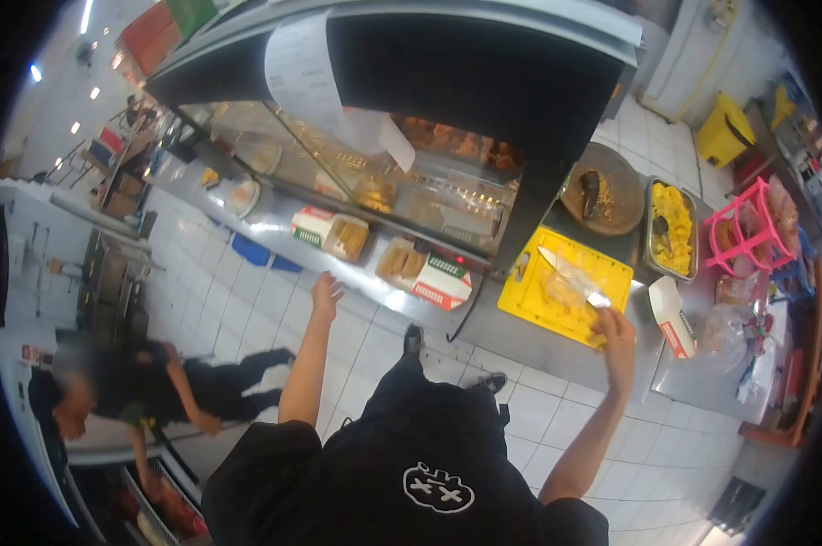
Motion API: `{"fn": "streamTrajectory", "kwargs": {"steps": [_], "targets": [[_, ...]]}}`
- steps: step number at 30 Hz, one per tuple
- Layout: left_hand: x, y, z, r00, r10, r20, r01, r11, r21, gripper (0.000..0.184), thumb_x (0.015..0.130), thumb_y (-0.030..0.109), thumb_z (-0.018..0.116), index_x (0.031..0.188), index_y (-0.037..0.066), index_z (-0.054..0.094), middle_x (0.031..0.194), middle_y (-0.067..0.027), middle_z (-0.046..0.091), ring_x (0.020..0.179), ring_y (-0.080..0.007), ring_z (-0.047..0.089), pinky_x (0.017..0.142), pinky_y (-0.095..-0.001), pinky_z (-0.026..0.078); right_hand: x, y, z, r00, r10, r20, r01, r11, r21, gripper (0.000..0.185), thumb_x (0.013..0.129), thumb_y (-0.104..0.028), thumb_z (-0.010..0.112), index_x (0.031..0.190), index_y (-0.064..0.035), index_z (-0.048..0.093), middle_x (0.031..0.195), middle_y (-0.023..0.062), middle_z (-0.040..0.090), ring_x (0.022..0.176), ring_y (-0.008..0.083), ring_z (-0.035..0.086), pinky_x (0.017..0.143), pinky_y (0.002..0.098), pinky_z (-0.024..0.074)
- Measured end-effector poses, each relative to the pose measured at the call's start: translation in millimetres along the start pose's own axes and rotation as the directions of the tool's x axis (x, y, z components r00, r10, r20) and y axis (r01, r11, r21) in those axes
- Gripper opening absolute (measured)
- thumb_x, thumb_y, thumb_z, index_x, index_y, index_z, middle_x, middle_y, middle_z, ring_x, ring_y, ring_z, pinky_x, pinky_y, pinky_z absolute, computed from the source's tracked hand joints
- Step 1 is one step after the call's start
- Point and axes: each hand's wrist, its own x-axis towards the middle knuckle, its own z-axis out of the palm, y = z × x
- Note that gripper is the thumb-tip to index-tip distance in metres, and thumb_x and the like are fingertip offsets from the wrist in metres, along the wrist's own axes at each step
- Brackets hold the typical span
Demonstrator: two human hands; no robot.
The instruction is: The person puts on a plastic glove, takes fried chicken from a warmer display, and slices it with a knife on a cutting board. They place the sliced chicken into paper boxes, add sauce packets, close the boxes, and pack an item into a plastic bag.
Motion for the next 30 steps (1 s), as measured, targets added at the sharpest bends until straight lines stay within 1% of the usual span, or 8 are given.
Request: {"fn": "streamTrajectory", "kwargs": {"steps": [3, 4, 12, 14, 19, 24, 27, 30], "targets": [[68.1, 5.5, 12.4, 0.999, 0.043, -0.032, -0.045, 0.996, -0.07, 0.057, 0.096, 0.044, 0.059, 0.13, -0.001, 0.053, 0.125, -0.0128, 0.06, 0.11, -0.0243, 0.06, 0.082, -0.0383, 0.051, -49.8, -135.1, 95.3, 0.793, -0.604, -0.078, 0.607, 0.776, 0.172, 0.027, 0.095, -0.017, 0.062, 0.114, 0.0007, 0.065, 0.113, 0.0107, 0.067, 0.109, 0.0178, 0.061, 0.093, 0.0309, 0.0469], [80.4, 8.5, 20.2, 0.997, 0.06, 0.044, -0.058, 0.996, -0.064, 0.056, 0.096, 0.045, 0.059, 0.128, -0.001, 0.054, 0.123, -0.0123, 0.06, 0.11, -0.0237, 0.06, 0.079, -0.0372, 0.051, -51.6, -172.4, 118.3, 0.536, -0.838, -0.101, 0.844, 0.531, 0.075, 0.027, 0.09, -0.013, 0.064, 0.114, -0.0002, 0.066, 0.112, 0.0112, 0.068, 0.104, 0.0216, 0.063, 0.09, 0.0323, 0.0492], [119.0, 27.1, 55.0, 0.994, 0.071, -0.083, -0.088, 0.971, -0.22, 0.048, 0.101, 0.031, 0.058, 0.133, -0.004, 0.05, 0.124, -0.0191, 0.06, 0.099, -0.0306, 0.067, 0.077, -0.0409, 0.059, -22.6, -310.4, 307.0, 0.317, -0.843, -0.435, 0.845, 0.459, -0.274, 0.036, 0.081, -0.016, 0.08, 0.108, 0.0019, 0.066, 0.092, 0.013, 0.066, 0.083, 0.0261, 0.067, 0.069, 0.0319, 0.0522], [109.4, 33.2, 50.7, 1.0, 0.03, -0.005, -0.031, 0.975, -0.221, 0.043, 0.102, 0.028, 0.056, 0.131, -0.003, 0.052, 0.123, -0.0172, 0.062, 0.1, -0.0291, 0.067, 0.079, -0.0405, 0.059, -23.8, -285.9, 322.4, 0.104, -0.865, -0.491, 0.907, 0.285, -0.31, 0.021, 0.083, -0.009, 0.076, 0.099, 0.0002, 0.065, 0.087, 0.01, 0.064, 0.071, 0.0196, 0.065, 0.059, 0.0278, 0.0488], [102.3, 43.2, 18.9, 0.994, 0.007, 0.11, 0.007, 0.992, -0.126, 0.033, 0.104, 0.023, 0.055, 0.127, -0.001, 0.058, 0.121, -0.0126, 0.064, 0.099, -0.0244, 0.066, 0.082, -0.0394, 0.057, -33.4, -82.2, 387.4, 0.771, -0.41, -0.487, 0.576, 0.775, 0.26, 0.017, 0.089, 0.007, 0.057, 0.101, -0.004, 0.055, 0.089, 0.0044, 0.061, 0.074, 0.0071, 0.06, 0.059, 0.0256, 0.0508], [105.8, 35.9, -12.5, 0.963, 0.114, 0.245, -0.106, 0.993, -0.046, 0.035, 0.105, 0.025, 0.054, 0.129, 0.0, 0.057, 0.122, -0.011, 0.064, 0.107, -0.0212, 0.062, 0.092, -0.0355, 0.051, -75.4, 69.4, 407.3, 0.766, 0.324, -0.555, 0.165, 0.736, 0.657, 0.02, 0.088, 0.008, 0.043, 0.099, -0.0033, 0.055, 0.096, 0.0126, 0.064, 0.079, 0.0183, 0.063, 0.068, 0.0289, 0.0525], [104.1, 35.6, -22.8, 0.932, 0.161, 0.325, -0.164, 0.986, -0.016, 0.036, 0.105, 0.027, 0.054, 0.129, 0.0, 0.057, 0.123, -0.0106, 0.063, 0.108, -0.0199, 0.06, 0.095, -0.0343, 0.048, -77.5, 107.6, 403.5, 0.834, 0.097, -0.543, -0.002, 0.985, 0.173, 0.03, 0.087, 0.006, 0.043, 0.103, -0.0005, 0.067, 0.095, 0.011, 0.067, 0.078, 0.0161, 0.063, 0.065, 0.029, 0.0504], [96.3, 39.8, -27.0, 0.919, 0.125, 0.373, -0.114, 0.992, -0.054, 0.04, 0.105, 0.03, 0.056, 0.131, 0.0, 0.053, 0.123, -0.0108, 0.062, 0.109, -0.0199, 0.06, 0.094, -0.0359, 0.049, -41.6, 124.0, 429.4, 0.902, 0.274, -0.335, -0.201, 0.951, 0.235, 0.025, 0.092, -0.005, 0.049, 0.107, -0.0008, 0.07, 0.091, 0.0094, 0.068, 0.074, 0.0147, 0.061, 0.064, 0.031, 0.0491]]}}
